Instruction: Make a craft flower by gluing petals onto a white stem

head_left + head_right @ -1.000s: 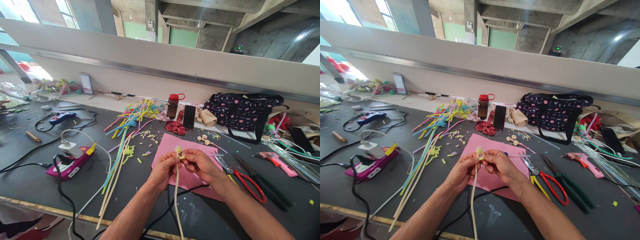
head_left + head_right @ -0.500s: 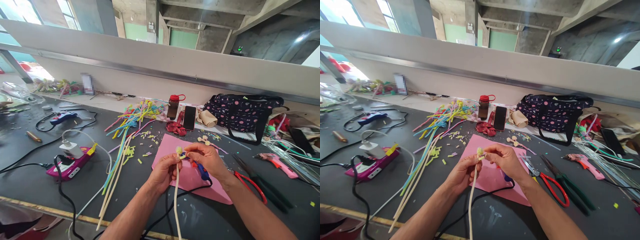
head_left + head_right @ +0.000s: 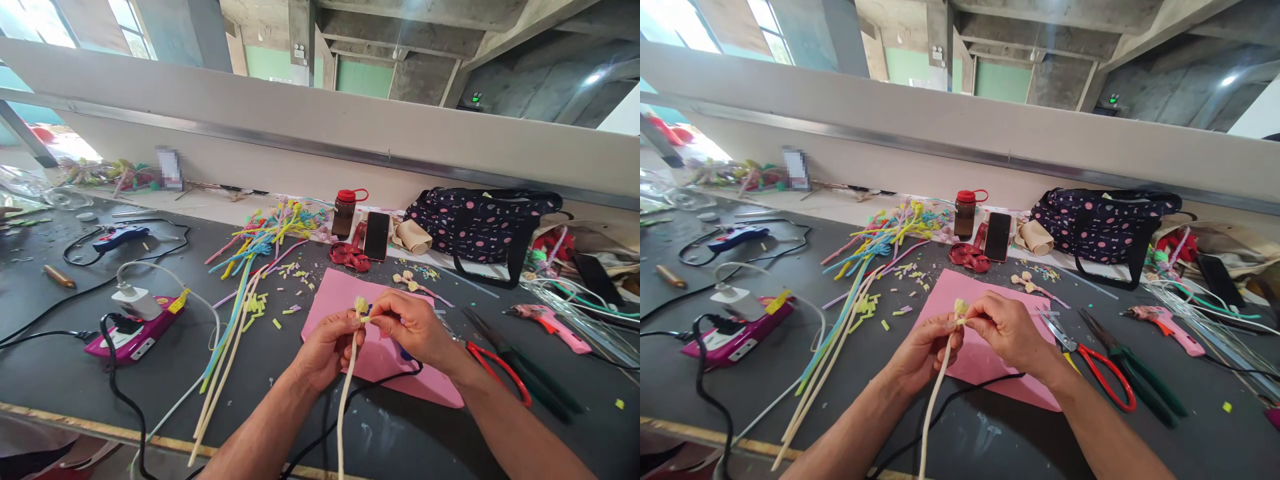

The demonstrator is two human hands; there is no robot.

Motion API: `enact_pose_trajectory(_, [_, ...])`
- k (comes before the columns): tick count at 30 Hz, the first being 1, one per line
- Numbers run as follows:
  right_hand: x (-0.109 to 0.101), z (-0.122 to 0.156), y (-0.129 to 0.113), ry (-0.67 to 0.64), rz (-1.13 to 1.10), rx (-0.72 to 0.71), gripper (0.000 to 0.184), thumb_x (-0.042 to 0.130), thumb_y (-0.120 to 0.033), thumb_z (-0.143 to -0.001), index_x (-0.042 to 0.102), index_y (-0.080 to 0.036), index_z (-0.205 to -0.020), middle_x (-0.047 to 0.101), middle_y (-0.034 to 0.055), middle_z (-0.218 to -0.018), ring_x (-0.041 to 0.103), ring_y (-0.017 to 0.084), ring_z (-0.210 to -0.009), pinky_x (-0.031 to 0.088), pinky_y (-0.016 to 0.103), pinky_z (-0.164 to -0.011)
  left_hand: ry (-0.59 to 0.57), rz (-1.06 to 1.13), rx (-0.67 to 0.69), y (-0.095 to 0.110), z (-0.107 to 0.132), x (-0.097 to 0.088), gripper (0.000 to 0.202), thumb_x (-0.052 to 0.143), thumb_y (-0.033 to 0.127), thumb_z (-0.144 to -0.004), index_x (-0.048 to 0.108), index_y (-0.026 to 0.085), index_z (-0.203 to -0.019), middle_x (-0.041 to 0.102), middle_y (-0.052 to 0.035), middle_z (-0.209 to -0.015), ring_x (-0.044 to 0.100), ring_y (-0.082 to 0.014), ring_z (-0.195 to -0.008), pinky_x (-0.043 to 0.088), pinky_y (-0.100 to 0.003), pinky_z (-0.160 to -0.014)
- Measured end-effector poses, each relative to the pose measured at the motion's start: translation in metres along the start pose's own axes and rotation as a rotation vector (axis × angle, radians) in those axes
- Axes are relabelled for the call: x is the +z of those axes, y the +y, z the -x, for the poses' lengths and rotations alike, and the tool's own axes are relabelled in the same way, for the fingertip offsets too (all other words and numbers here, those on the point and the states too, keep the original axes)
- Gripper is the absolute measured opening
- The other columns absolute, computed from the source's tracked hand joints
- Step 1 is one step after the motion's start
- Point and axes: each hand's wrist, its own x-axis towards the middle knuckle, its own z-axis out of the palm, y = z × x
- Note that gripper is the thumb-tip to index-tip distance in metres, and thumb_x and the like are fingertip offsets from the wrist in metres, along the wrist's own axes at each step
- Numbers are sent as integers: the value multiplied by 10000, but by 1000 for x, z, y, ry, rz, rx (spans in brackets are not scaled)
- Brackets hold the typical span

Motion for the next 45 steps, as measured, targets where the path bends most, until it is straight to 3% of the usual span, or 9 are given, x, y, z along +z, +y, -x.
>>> enact_pose_trajectory(9, [-29, -1, 9, -2, 97, -45, 81, 529, -180, -853, 599, -193, -817, 611, 24, -775, 560, 147, -710, 420, 269, -661, 51, -66, -91, 1, -2, 1, 126, 617, 229, -685, 614, 104, -702, 570, 11, -463, 327, -14, -253, 147, -143, -260])
enact_pose_trajectory(19, [-27, -6, 10, -80, 243, -238, 93, 529, -169, -866, 600, -195, -812, 645, 42, -822, 569, 163, -795, 412, 320, -764, 53, -116, -189, -1, -4, 0, 147, 593, 243, -660, 621, 99, -669, 560, 8, -428, 317, -21, -232, 142, -145, -238])
enact_pose_trajectory(28, [-23, -4, 12, -110, 269, -275, 89, 539, -151, -853, 603, -202, -818, 644, 42, -854, 554, 171, -827, 420, 328, -773, 32, -155, -218, -1, -5, -2, 156, 592, 258, -662, 613, 104, -667, 569, 4, -432, 364, -42, -234, 160, -155, -234])
enact_pose_trajectory(45, [-23, -4, 7, -168, 337, -294, 131, 513, -159, -871, 609, -203, -794, 658, 42, -864, 546, 178, -862, 419, 336, -794, 26, -167, -229, -1, -4, -1, 157, 603, 263, -648, 616, 107, -640, 529, 16, -402, 307, -26, -231, 134, -159, -249])
